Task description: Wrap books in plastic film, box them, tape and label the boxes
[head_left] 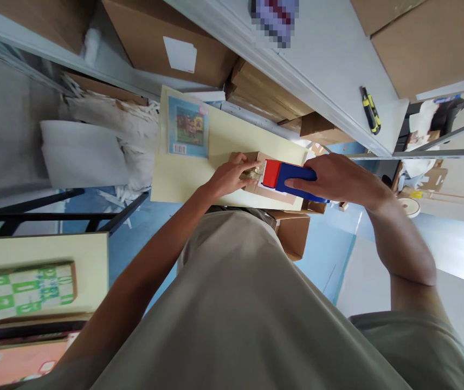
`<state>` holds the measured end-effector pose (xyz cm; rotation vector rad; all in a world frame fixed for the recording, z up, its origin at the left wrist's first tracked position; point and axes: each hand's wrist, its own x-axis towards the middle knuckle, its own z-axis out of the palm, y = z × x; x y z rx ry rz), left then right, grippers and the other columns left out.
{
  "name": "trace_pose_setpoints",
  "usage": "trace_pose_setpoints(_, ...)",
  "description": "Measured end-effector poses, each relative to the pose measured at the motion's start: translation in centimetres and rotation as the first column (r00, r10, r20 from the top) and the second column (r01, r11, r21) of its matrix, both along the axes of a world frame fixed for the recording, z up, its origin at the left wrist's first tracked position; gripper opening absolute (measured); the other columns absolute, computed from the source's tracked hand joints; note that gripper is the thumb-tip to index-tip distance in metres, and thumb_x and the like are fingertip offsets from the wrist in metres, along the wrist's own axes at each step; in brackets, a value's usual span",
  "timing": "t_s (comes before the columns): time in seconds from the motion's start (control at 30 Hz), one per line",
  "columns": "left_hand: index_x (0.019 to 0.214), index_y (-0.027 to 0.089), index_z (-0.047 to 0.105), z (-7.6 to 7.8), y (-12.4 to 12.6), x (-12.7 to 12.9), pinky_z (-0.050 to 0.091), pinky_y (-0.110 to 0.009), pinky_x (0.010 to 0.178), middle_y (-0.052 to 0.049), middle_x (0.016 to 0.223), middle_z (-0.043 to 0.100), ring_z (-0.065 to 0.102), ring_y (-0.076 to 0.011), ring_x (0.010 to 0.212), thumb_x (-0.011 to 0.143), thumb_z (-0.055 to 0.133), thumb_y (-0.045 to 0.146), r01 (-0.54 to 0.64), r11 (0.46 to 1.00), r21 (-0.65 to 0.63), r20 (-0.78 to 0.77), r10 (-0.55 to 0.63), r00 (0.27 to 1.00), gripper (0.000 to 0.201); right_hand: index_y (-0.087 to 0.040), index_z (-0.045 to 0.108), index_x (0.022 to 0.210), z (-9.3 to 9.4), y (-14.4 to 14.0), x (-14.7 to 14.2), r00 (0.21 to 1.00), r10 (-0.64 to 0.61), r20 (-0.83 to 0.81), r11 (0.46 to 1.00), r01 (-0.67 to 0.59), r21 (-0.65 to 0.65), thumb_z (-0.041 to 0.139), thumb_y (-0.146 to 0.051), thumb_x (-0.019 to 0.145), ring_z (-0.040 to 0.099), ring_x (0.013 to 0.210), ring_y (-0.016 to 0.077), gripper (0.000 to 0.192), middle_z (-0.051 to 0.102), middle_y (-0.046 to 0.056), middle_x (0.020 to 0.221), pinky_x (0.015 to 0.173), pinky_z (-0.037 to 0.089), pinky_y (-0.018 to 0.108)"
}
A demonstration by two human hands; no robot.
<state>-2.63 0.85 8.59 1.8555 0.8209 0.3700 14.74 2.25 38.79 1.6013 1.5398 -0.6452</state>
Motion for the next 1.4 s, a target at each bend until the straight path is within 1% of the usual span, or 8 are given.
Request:
trace_pose_setpoints(0.07, 0.160, 0.034, 0.073, -0.4, 0.1, 0.0, 0.062, -0.038, 0.108, -0.009, 0.143, 0.067, 0.075, -0.0277, 0.121, 0.100, 0.085, 0.032, -0.009, 1.000, -0.004, 0.004, 0.009, 1.000, 0.060, -0.021, 0.077, 0.092, -0.2, -0.1, 0.8, 1.000, -0.001, -0.004, 1.000, 0.001, -0.003, 0.055, -0.084, 0.109, 0.068, 0.073, 0.0257, 0.070, 0.073, 0.010, 0.076, 0.069, 0.039, 0.037)
trace_pose_setpoints(0.23, 0.157, 0.033, 0.077, -1.1, -0.7, 0.5, 0.062, -0.036, 0.106, -0.009, 0.139, 0.070, 0.076, -0.0250, 0.116, 0.099, 0.089, 0.036, -0.109, 0.993, 0.033, 0.017, 0.109, 0.994, 0.059, -0.019, 0.078, 0.094, -0.9, -0.4, 2.9, 0.999, -0.026, -0.032, 1.000, 0.025, -0.017, 0.053, -0.088, 0.107, 0.068, 0.073, 0.0259, 0.074, 0.073, 0.010, 0.075, 0.070, 0.040, 0.037)
trace_pose_setpoints(0.47, 0.154, 0.035, 0.078, -2.1, -1.8, 0.7, 0.065, -0.034, 0.102, -0.006, 0.134, 0.072, 0.077, -0.0199, 0.107, 0.095, 0.096, 0.042, -0.191, 0.982, -0.004, 0.029, 0.191, 0.981, 0.063, -0.020, 0.078, 0.091, -1.9, -1.3, 6.0, 0.992, -0.086, -0.088, 0.995, 0.081, -0.056, 0.051, -0.091, 0.105, 0.069, 0.074, 0.0264, 0.078, 0.074, 0.012, 0.076, 0.071, 0.042, 0.038)
trace_pose_setpoints(0.63, 0.153, 0.035, 0.079, -1.4, -1.6, 0.9, 0.066, -0.035, 0.102, -0.006, 0.132, 0.074, 0.078, -0.0212, 0.106, 0.094, 0.096, 0.044, -0.199, 0.980, 0.011, -0.008, 0.199, 0.980, 0.062, -0.020, 0.077, 0.089, -2.8, -2.5, 8.0, 0.980, -0.163, -0.117, 0.984, 0.153, -0.089, 0.050, -0.092, 0.104, 0.068, 0.071, 0.0250, 0.078, 0.075, 0.011, 0.076, 0.069, 0.042, 0.038)
trace_pose_setpoints(0.87, 0.153, 0.032, 0.081, 0.1, -0.9, 0.5, 0.065, -0.036, 0.098, -0.010, 0.135, 0.079, 0.079, -0.0273, 0.117, 0.094, 0.097, 0.049, -0.113, 0.974, 0.194, -0.146, 0.143, 0.979, 0.064, -0.019, 0.076, 0.087, -4.1, -3.8, 9.9, 0.954, -0.216, -0.210, 0.976, 0.205, -0.070, 0.050, -0.094, 0.104, 0.068, 0.068, 0.0233, 0.082, 0.076, 0.012, 0.077, 0.069, 0.043, 0.037)
trace_pose_setpoints(0.97, 0.152, 0.031, 0.082, -0.2, -1.1, 0.3, 0.065, -0.036, 0.097, -0.011, 0.133, 0.081, 0.080, -0.0277, 0.115, 0.095, 0.094, 0.054, -0.093, 0.965, 0.244, -0.168, 0.137, 0.976, 0.062, -0.019, 0.078, 0.088, -4.6, -4.0, 10.4, 0.946, -0.235, -0.222, 0.972, 0.222, -0.080, 0.054, -0.097, 0.101, 0.068, 0.069, 0.0237, 0.083, 0.076, 0.012, 0.076, 0.069, 0.043, 0.037)
trace_pose_setpoints(1.17, 0.151, 0.033, 0.082, -0.9, -2.5, 0.7, 0.065, -0.035, 0.096, -0.010, 0.127, 0.085, 0.081, -0.0272, 0.113, 0.098, 0.090, 0.064, -0.138, 0.952, 0.273, -0.185, 0.193, 0.964, 0.063, -0.020, 0.078, 0.091, -5.5, -4.5, 12.2, 0.923, -0.293, -0.250, 0.955, 0.268, -0.131, 0.057, -0.101, 0.096, 0.070, 0.072, 0.0249, 0.084, 0.079, 0.013, 0.082, 0.069, 0.045, 0.037)
trace_pose_setpoints(1.4, 0.154, 0.034, 0.080, -0.4, -3.9, 1.7, 0.067, -0.036, 0.093, -0.010, 0.130, 0.084, 0.083, -0.0294, 0.115, 0.101, 0.085, 0.067, -0.123, 0.956, 0.265, -0.242, 0.189, 0.952, 0.063, -0.021, 0.078, 0.091, -7.2, -5.6, 15.0, 0.913, -0.290, -0.287, 0.955, 0.255, -0.154, 0.057, -0.098, 0.097, 0.070, 0.070, 0.0256, 0.080, 0.080, 0.012, 0.083, 0.067, 0.045, 0.038)
